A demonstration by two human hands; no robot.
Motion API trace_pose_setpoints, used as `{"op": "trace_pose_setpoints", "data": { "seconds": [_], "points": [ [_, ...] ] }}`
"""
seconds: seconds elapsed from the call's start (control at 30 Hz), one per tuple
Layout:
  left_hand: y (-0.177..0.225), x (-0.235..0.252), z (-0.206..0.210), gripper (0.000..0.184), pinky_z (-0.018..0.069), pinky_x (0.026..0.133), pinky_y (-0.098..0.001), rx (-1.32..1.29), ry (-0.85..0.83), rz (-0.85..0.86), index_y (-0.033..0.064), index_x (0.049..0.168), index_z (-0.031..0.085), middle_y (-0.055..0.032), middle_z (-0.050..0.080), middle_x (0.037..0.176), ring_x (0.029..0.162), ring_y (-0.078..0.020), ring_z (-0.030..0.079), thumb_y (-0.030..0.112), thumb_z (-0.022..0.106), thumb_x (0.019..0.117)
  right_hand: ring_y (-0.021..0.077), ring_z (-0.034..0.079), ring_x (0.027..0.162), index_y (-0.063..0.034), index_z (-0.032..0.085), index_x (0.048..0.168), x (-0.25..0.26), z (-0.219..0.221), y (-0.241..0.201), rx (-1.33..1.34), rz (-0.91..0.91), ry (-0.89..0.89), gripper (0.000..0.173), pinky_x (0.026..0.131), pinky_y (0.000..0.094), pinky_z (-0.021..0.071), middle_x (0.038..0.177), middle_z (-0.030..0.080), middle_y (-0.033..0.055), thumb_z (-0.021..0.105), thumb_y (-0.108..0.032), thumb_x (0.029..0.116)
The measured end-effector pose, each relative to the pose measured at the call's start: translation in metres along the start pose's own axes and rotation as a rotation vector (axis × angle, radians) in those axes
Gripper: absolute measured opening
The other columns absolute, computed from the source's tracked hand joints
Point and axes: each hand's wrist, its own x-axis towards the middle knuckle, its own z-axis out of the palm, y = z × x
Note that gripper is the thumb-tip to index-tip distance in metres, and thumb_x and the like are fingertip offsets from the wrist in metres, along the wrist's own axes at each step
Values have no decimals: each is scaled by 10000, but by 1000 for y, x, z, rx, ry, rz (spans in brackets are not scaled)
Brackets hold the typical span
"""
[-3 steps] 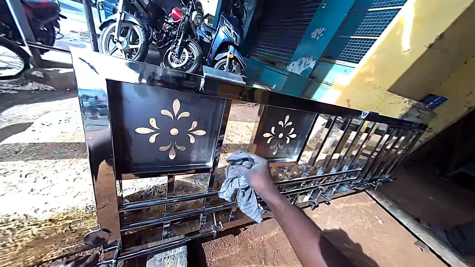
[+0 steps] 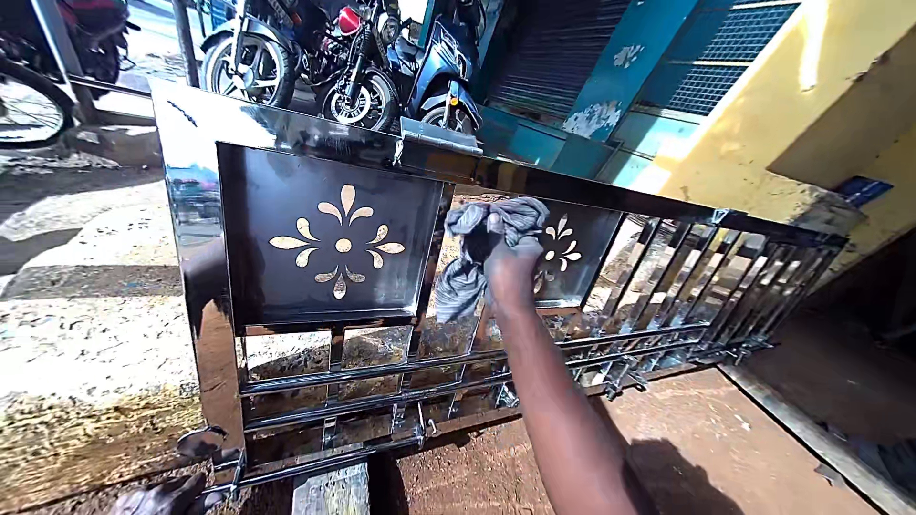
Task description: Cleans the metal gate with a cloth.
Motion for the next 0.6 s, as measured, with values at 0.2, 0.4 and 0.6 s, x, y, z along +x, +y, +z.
{"op": "trace_pose_setpoints", "data": {
  "seconds": [0.2, 0.4, 0.6],
  "points": [
    [110, 74, -225, 576, 552, 653, -658, -184, -305, -94, -23, 907, 682, -267, 718, 842, 802, -494, 726, 481, 433, 1033, 324, 705, 1006, 41, 669, 1178, -59, 66, 68, -301, -138, -49, 277, 909, 531, 553, 1045, 722, 209, 636, -116, 952],
    [108, 74, -216, 586, 542, 728, -685, -185, -334, -115, -12, 977, 676, -267, 724, 909, 870, -508, 719, 481, 368, 1044, 368, 599, 1272, 143, 597, 1286, -110, 11, 116, -665, 128, -517, 398, 1130, 456, 414, 1270, 648, 306, 493, -145, 1032],
    [109, 75, -218, 551, 573, 721, -631, -171, -388, -140, 16, 954, 716, -226, 740, 891, 866, -445, 741, 497, 456, 1020, 424, 694, 977, 95, 674, 1113, -7, 67, 10, -435, -167, -23, 395, 888, 593, 500, 974, 707, 281, 533, -269, 1058]
  ]
}}
